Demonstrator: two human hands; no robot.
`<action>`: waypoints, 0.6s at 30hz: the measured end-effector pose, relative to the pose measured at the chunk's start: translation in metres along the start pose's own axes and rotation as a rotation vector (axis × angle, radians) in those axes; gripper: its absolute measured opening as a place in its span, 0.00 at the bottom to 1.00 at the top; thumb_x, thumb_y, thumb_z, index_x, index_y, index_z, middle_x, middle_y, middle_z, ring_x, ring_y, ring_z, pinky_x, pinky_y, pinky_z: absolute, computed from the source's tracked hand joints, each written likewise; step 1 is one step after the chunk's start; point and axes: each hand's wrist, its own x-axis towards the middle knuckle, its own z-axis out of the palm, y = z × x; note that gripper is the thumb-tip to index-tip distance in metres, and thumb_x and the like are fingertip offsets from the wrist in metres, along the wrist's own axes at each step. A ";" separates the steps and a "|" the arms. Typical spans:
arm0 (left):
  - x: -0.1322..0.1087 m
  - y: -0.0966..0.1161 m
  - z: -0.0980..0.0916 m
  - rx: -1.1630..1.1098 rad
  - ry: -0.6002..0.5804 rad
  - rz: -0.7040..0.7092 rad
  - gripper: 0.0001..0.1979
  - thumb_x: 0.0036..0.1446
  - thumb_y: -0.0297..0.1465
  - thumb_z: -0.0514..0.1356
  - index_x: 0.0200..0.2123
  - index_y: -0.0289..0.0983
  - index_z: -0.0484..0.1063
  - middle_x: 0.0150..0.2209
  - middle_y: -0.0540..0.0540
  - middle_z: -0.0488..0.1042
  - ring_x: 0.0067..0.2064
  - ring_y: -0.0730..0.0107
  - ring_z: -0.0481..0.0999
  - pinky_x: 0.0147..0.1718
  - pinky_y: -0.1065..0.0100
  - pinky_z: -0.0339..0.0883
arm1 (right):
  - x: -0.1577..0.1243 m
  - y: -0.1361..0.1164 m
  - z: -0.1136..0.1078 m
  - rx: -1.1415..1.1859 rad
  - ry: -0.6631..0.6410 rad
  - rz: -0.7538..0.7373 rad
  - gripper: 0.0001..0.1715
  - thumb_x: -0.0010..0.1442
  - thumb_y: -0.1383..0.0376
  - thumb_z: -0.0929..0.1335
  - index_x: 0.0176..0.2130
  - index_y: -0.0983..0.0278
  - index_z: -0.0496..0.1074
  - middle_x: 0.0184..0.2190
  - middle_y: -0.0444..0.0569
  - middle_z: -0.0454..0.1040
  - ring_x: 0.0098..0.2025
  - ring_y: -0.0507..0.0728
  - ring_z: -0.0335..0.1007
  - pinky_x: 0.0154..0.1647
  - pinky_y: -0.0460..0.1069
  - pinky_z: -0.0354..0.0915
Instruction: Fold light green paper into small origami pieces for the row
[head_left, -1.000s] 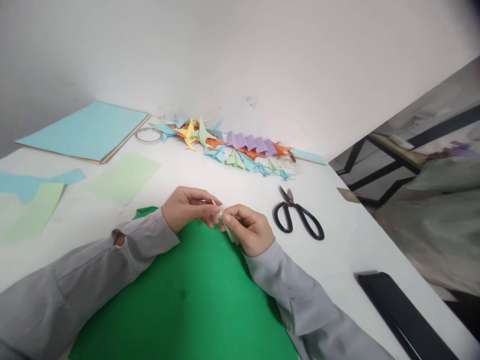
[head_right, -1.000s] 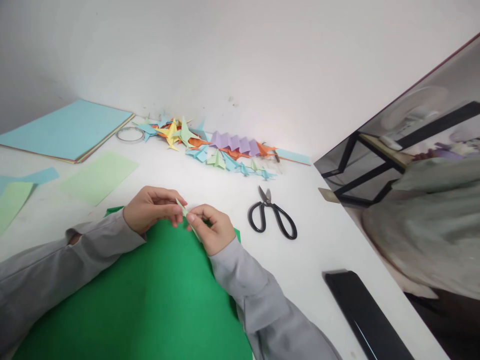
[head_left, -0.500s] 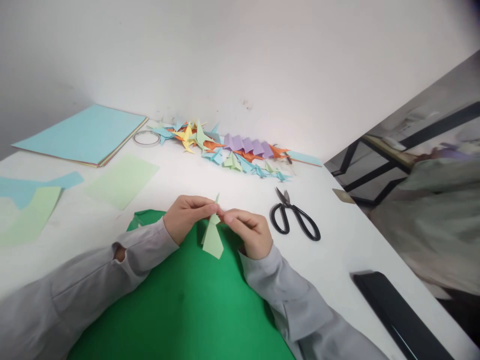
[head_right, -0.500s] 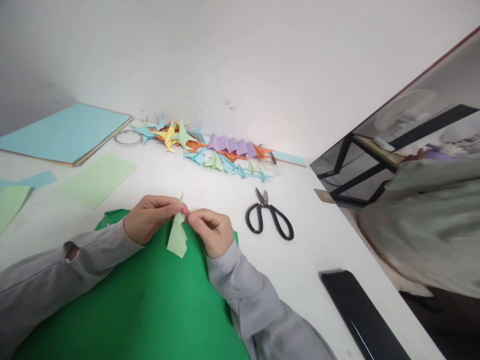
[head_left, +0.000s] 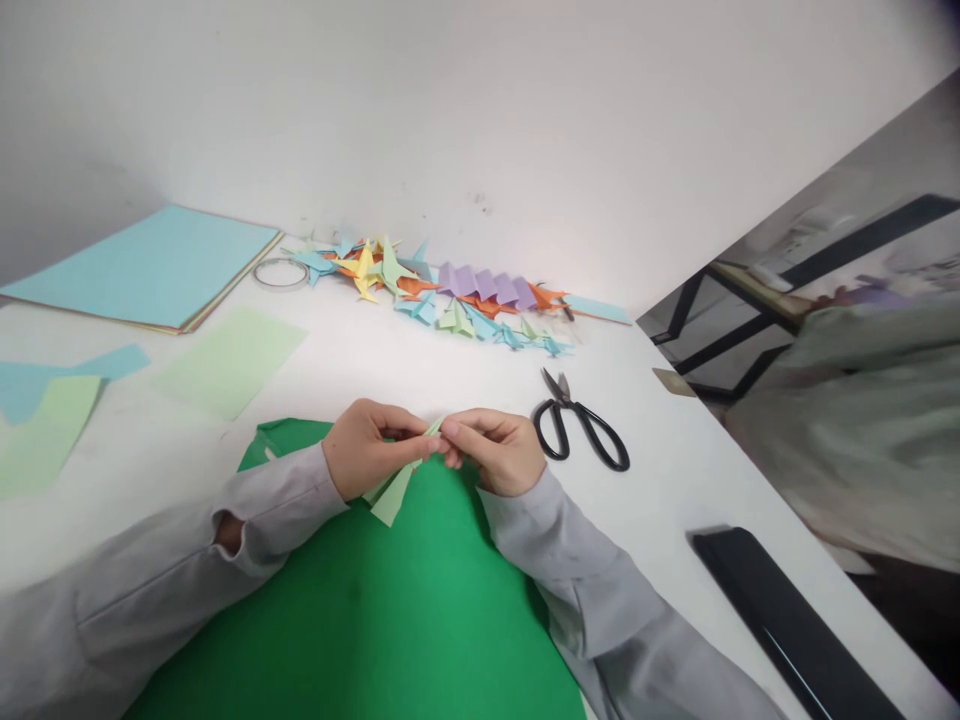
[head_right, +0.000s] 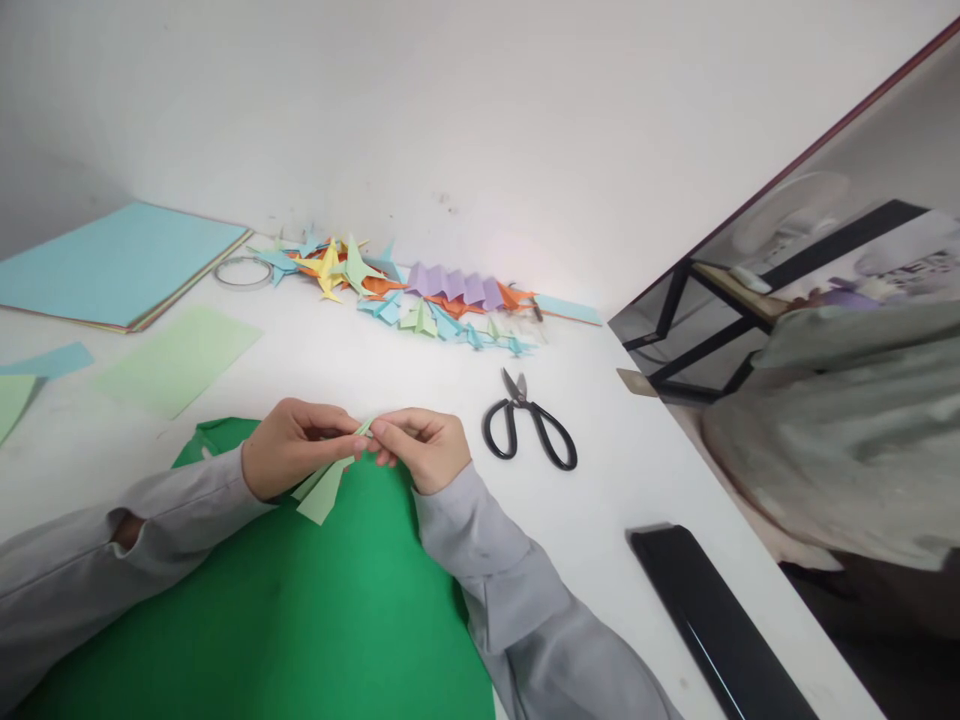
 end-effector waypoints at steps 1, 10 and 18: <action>0.000 0.000 0.000 0.014 0.006 0.009 0.10 0.46 0.33 0.61 0.22 0.31 0.75 0.19 0.48 0.69 0.23 0.76 0.62 0.22 0.71 0.55 | 0.000 0.000 0.000 0.003 -0.013 -0.003 0.09 0.42 0.62 0.73 0.22 0.66 0.75 0.13 0.42 0.71 0.15 0.46 0.62 0.15 0.42 0.57; -0.002 0.003 0.001 0.087 0.044 0.041 0.12 0.45 0.35 0.60 0.19 0.31 0.72 0.16 0.51 0.64 0.22 0.77 0.58 0.21 0.71 0.52 | 0.001 -0.002 -0.003 0.005 0.001 -0.007 0.09 0.42 0.62 0.73 0.21 0.67 0.74 0.15 0.43 0.72 0.15 0.46 0.64 0.15 0.41 0.60; -0.005 0.003 0.002 0.131 0.028 0.065 0.12 0.45 0.33 0.60 0.16 0.32 0.70 0.15 0.52 0.61 0.21 0.78 0.56 0.20 0.72 0.50 | 0.003 -0.001 -0.005 0.107 -0.067 0.146 0.11 0.38 0.61 0.74 0.19 0.67 0.73 0.14 0.43 0.72 0.13 0.47 0.63 0.14 0.42 0.59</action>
